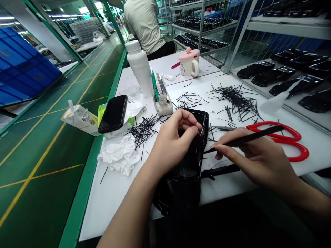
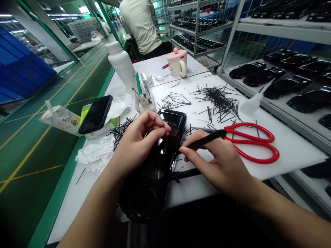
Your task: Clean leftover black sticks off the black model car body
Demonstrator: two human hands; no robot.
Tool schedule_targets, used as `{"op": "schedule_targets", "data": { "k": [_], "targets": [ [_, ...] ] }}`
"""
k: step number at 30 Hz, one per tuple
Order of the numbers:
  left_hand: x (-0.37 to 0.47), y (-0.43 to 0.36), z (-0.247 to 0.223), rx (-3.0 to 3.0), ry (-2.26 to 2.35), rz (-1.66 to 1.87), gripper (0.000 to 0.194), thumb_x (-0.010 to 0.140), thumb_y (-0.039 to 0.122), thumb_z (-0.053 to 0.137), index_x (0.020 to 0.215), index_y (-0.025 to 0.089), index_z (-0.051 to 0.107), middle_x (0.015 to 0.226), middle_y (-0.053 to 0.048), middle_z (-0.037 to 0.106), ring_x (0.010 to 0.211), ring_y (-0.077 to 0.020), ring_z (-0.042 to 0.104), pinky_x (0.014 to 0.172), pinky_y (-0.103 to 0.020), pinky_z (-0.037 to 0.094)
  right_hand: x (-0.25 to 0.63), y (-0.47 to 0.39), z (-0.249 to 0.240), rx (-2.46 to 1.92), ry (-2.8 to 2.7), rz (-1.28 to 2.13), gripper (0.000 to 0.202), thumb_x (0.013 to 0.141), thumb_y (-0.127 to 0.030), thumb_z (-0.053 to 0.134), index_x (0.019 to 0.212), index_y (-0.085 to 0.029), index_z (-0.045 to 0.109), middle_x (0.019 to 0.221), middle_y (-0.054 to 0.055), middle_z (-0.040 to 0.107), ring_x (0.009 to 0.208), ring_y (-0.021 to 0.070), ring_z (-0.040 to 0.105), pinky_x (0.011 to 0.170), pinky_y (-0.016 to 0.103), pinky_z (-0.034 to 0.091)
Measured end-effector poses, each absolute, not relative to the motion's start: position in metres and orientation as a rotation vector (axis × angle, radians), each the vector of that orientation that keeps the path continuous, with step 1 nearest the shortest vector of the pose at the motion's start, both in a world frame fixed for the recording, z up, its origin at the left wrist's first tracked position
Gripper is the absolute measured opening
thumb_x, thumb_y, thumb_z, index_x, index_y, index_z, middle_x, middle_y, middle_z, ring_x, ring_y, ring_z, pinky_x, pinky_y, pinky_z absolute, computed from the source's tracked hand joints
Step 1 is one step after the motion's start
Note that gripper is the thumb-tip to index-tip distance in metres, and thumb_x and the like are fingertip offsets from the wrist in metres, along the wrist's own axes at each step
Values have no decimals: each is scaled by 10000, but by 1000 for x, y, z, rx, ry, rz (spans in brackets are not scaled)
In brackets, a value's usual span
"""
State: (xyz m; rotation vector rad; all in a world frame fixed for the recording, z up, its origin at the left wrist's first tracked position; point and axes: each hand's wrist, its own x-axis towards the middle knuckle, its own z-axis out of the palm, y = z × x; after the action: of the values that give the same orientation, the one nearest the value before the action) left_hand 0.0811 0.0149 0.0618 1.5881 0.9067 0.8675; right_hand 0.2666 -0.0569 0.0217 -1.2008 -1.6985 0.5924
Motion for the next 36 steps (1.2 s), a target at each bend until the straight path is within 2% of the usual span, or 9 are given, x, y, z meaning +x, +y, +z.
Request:
{"op": "schedule_targets", "data": {
  "k": [4, 10, 25, 32, 36],
  "targets": [
    [81, 15, 62, 1593, 907, 867, 94, 870, 133, 565, 850, 206, 509, 871, -5, 668, 855, -143, 641, 818, -277, 484, 265, -57, 20, -1241, -1699, 630, 73, 931, -286, 641, 887, -229, 656, 800, 8, 697, 699, 165, 669, 496, 218, 505],
    [81, 15, 63, 1601, 909, 863, 98, 869, 125, 558, 849, 204, 505, 869, -4, 663, 852, -141, 635, 813, -276, 480, 265, -55, 17, -1250, -1681, 629, 61, 923, -278, 656, 891, -225, 660, 806, 6, 697, 696, 151, 663, 465, 191, 488],
    [81, 15, 62, 1603, 908, 864, 106, 866, 112, 553, 843, 206, 508, 872, -3, 668, 845, -139, 639, 809, -271, 487, 265, -54, 19, -1234, -1680, 645, 86, 921, -284, 650, 867, -219, 669, 798, 16, 695, 712, 175, 674, 550, 236, 535],
    [82, 15, 63, 1598, 908, 858, 101, 865, 117, 554, 845, 204, 508, 865, 1, 663, 842, -137, 633, 808, -267, 486, 263, -48, 34, -1192, -1893, 636, 50, 938, -220, 615, 910, -203, 652, 743, -14, 672, 617, 129, 634, 495, 208, 458],
    [82, 15, 63, 1588, 904, 863, 96, 860, 118, 556, 842, 201, 512, 867, -2, 655, 835, -136, 627, 809, -268, 485, 257, -43, 43, -1159, -1967, 599, 69, 936, -168, 592, 877, -189, 623, 690, -35, 636, 563, 108, 595, 558, 210, 466]
  ]
}}
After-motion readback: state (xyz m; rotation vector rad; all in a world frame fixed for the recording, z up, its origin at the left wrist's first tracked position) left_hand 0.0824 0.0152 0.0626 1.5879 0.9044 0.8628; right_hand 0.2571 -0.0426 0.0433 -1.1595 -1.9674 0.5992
